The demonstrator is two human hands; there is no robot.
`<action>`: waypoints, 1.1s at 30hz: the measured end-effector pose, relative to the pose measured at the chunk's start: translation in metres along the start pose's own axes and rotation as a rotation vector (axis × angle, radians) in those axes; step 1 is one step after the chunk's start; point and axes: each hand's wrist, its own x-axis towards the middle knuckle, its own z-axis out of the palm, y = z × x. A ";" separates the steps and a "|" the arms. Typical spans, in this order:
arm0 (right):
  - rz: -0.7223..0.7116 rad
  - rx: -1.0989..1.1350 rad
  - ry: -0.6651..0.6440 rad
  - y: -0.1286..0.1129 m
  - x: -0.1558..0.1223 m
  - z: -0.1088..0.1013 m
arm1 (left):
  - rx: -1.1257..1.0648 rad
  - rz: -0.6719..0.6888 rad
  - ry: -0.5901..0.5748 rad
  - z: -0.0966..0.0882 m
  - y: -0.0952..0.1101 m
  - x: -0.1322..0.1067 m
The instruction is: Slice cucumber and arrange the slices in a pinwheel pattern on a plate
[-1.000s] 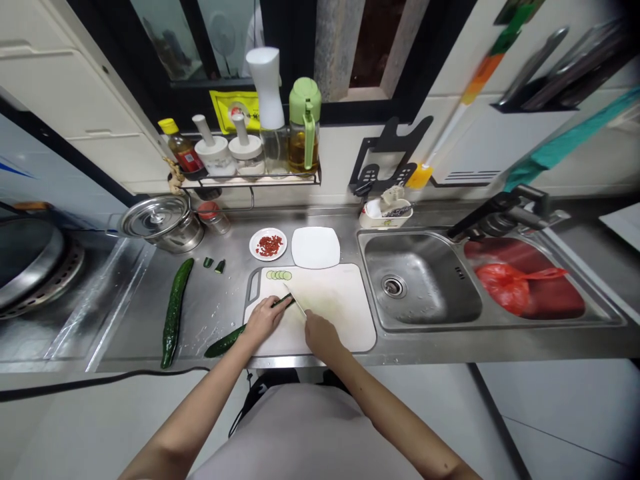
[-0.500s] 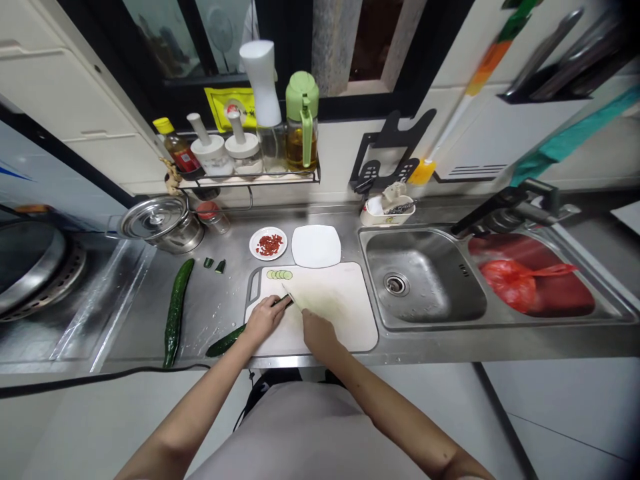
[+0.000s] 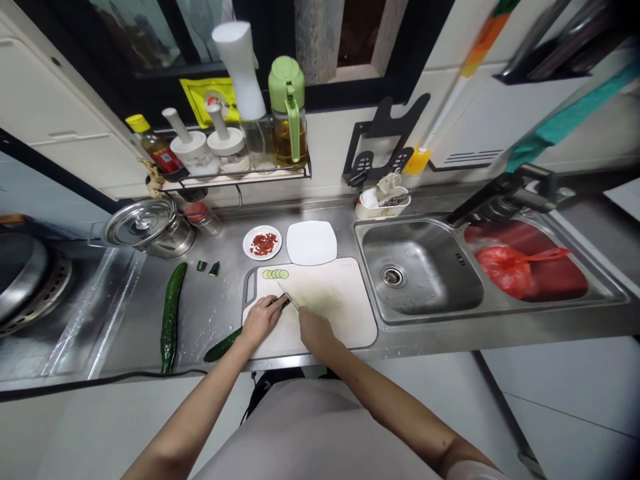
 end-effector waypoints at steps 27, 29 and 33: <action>-0.040 0.023 0.053 0.004 0.011 0.001 | -0.051 0.009 -0.003 0.001 -0.003 0.001; -0.033 0.018 0.045 0.004 0.011 0.000 | -0.060 0.005 -0.003 0.001 -0.002 0.001; -0.044 0.034 0.054 0.005 0.012 -0.004 | -0.071 -0.009 0.003 0.001 -0.002 0.001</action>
